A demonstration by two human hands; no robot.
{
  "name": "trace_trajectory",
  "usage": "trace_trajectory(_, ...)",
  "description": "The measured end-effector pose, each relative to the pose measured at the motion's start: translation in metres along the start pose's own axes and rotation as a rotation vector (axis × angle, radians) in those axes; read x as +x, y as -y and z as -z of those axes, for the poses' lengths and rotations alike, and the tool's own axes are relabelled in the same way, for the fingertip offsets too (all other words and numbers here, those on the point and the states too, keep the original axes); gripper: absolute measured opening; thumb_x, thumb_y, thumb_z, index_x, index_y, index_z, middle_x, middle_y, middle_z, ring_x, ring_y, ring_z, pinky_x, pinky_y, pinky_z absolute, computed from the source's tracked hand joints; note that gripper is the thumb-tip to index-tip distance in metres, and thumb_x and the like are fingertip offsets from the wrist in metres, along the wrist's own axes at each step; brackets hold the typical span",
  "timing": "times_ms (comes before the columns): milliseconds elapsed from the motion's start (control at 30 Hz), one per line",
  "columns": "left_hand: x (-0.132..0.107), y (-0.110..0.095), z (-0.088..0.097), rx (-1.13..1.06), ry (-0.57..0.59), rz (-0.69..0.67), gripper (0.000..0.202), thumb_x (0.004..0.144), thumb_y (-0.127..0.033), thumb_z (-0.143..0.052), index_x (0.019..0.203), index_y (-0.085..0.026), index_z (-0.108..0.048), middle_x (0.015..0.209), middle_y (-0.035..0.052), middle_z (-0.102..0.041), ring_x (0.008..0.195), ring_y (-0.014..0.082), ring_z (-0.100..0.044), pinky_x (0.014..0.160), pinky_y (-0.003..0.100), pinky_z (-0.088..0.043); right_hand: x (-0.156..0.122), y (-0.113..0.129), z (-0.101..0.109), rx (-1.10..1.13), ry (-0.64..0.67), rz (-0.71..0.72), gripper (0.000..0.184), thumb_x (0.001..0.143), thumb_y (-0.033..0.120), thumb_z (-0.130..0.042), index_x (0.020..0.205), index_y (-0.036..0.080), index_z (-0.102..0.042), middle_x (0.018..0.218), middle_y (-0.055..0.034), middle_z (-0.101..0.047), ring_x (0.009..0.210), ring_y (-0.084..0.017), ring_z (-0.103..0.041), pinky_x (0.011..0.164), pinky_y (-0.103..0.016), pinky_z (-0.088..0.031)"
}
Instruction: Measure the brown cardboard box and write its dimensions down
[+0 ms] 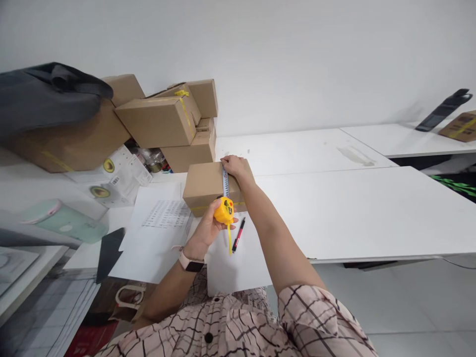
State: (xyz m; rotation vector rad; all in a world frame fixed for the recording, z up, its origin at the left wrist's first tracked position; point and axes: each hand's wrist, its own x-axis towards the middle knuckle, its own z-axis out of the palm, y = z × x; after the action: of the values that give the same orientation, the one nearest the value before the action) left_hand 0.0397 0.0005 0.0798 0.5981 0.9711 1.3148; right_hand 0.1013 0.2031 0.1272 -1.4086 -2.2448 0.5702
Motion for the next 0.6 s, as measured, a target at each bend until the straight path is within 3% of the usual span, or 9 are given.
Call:
trace_trajectory(200, 0.005, 0.002, -0.001, 0.018, 0.013, -0.029, 0.063, 0.068, -0.064, -0.077, 0.105, -0.016, -0.061, 0.092, 0.0057, -0.068, 0.067, 0.0197, -0.071, 0.055, 0.032, -0.059, 0.008, -0.005, -0.008, 0.021, -0.003, 0.002, 0.035, 0.100, 0.039, -0.046, 0.113, 0.027, -0.076, 0.126, -0.0052, -0.073, 0.122, -0.029, -0.064, 0.109, -0.043, -0.039)
trace_trajectory(300, -0.003, 0.003, 0.007, 0.098, 0.034, -0.073, 0.064, 0.067, -0.066, -0.075, 0.103, -0.015, -0.061, 0.094, 0.0066, -0.067, 0.066, 0.0190, -0.070, 0.052, 0.030, -0.058, 0.019, -0.018, -0.009, 0.228, -0.090, 0.037, 0.046, 0.100, 0.054, -0.043, 0.127, 0.027, -0.069, 0.135, -0.0062, -0.068, 0.123, -0.028, -0.062, 0.109, -0.044, -0.041)
trace_trajectory(367, -0.015, 0.004, 0.022, 0.193, 0.024, -0.157, 0.064, 0.069, -0.064, -0.076, 0.109, -0.017, -0.060, 0.099, 0.0069, -0.066, 0.068, 0.0188, -0.070, 0.052, 0.030, -0.058, 0.020, -0.035, -0.004, 0.414, -0.214, 0.073, 0.055, 0.100, 0.060, -0.039, 0.135, 0.026, -0.062, 0.141, -0.0075, -0.064, 0.123, -0.024, -0.061, 0.106, -0.039, -0.045)
trace_trajectory(433, -0.028, 0.006, 0.044, 0.314, -0.085, -0.306, 0.064, 0.071, -0.055, -0.079, 0.120, -0.021, -0.056, 0.105, 0.0062, -0.066, 0.075, 0.0180, -0.069, 0.057, 0.028, -0.059, 0.007, -0.058, 0.004, 0.505, -0.362, 0.066, 0.060, 0.099, 0.065, -0.036, 0.132, 0.023, -0.063, 0.136, -0.0102, -0.066, 0.118, -0.023, -0.063, 0.101, -0.037, -0.047)
trace_trajectory(533, -0.038, 0.010, 0.081, 0.465, -0.333, -0.482, 0.073, 0.068, -0.044, -0.085, 0.129, -0.026, -0.050, 0.108, 0.0054, -0.064, 0.084, 0.0168, -0.067, 0.063, 0.025, -0.059, -0.035, -0.094, 0.011, 0.424, -0.560, -0.133, 0.066, 0.098, 0.069, -0.028, 0.113, 0.019, -0.069, 0.101, -0.0121, -0.075, 0.098, -0.026, -0.067, 0.094, -0.041, -0.048)
trace_trajectory(600, -0.033, 0.011, 0.101, 0.476, -0.401, -0.472, 0.072, 0.068, -0.045, -0.083, 0.127, -0.025, -0.049, 0.106, 0.0048, -0.062, 0.083, 0.0163, -0.065, 0.063, 0.025, -0.059, -0.067, -0.111, 0.006, 0.358, -0.556, -0.239, 0.069, 0.098, 0.069, -0.022, 0.109, 0.020, -0.070, 0.086, -0.0099, -0.073, 0.090, -0.027, -0.066, 0.090, -0.043, -0.047)
